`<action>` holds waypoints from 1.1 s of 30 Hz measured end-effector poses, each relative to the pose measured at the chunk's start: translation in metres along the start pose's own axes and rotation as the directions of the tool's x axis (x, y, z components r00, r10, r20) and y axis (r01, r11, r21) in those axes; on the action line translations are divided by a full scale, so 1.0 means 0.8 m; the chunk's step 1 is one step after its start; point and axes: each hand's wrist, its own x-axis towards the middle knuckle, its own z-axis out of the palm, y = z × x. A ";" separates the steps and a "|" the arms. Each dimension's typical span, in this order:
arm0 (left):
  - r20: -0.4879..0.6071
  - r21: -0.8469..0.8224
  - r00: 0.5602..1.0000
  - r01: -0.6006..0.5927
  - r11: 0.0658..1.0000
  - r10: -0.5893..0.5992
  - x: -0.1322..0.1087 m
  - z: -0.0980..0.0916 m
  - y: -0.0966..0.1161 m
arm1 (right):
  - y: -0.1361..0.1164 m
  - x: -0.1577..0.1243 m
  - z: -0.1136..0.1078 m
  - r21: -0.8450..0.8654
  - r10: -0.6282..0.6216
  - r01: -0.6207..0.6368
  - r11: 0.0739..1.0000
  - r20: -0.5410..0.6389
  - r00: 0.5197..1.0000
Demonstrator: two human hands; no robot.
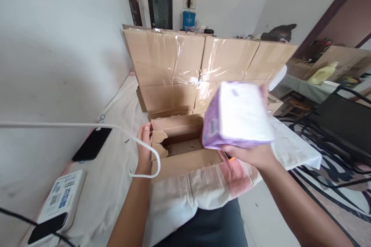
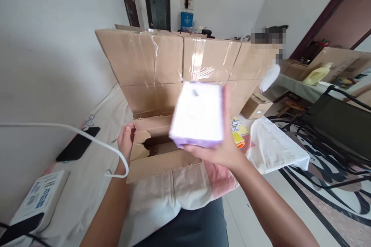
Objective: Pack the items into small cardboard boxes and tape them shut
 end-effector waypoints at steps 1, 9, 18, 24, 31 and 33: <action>-0.030 -0.013 0.997 -0.075 0.997 0.074 0.002 0.001 -0.002 | -0.009 0.013 0.021 -0.002 -0.055 0.056 0.998 0.060 0.997; -0.006 0.175 0.837 -0.539 0.824 0.548 -0.001 -0.021 -0.013 | 0.006 0.047 0.109 -0.021 -0.243 0.270 0.963 0.366 0.898; 0.838 0.296 0.515 -0.709 0.640 0.183 0.000 -0.041 0.016 | 0.024 0.034 0.093 -0.178 -0.174 0.271 0.946 0.427 0.887; 0.828 0.207 0.446 -0.807 0.553 0.340 -0.005 -0.042 0.022 | 0.028 0.040 0.077 -0.241 -0.111 0.304 0.922 0.588 0.801; 0.857 0.215 0.428 -0.804 0.554 0.288 -0.018 -0.041 0.041 | 0.040 0.048 0.082 -0.198 -0.164 0.380 0.904 0.659 0.734; 0.808 0.253 0.471 -0.820 0.514 0.353 -0.022 -0.041 0.035 | 0.045 0.051 0.083 -0.180 -0.189 0.409 0.895 0.677 0.711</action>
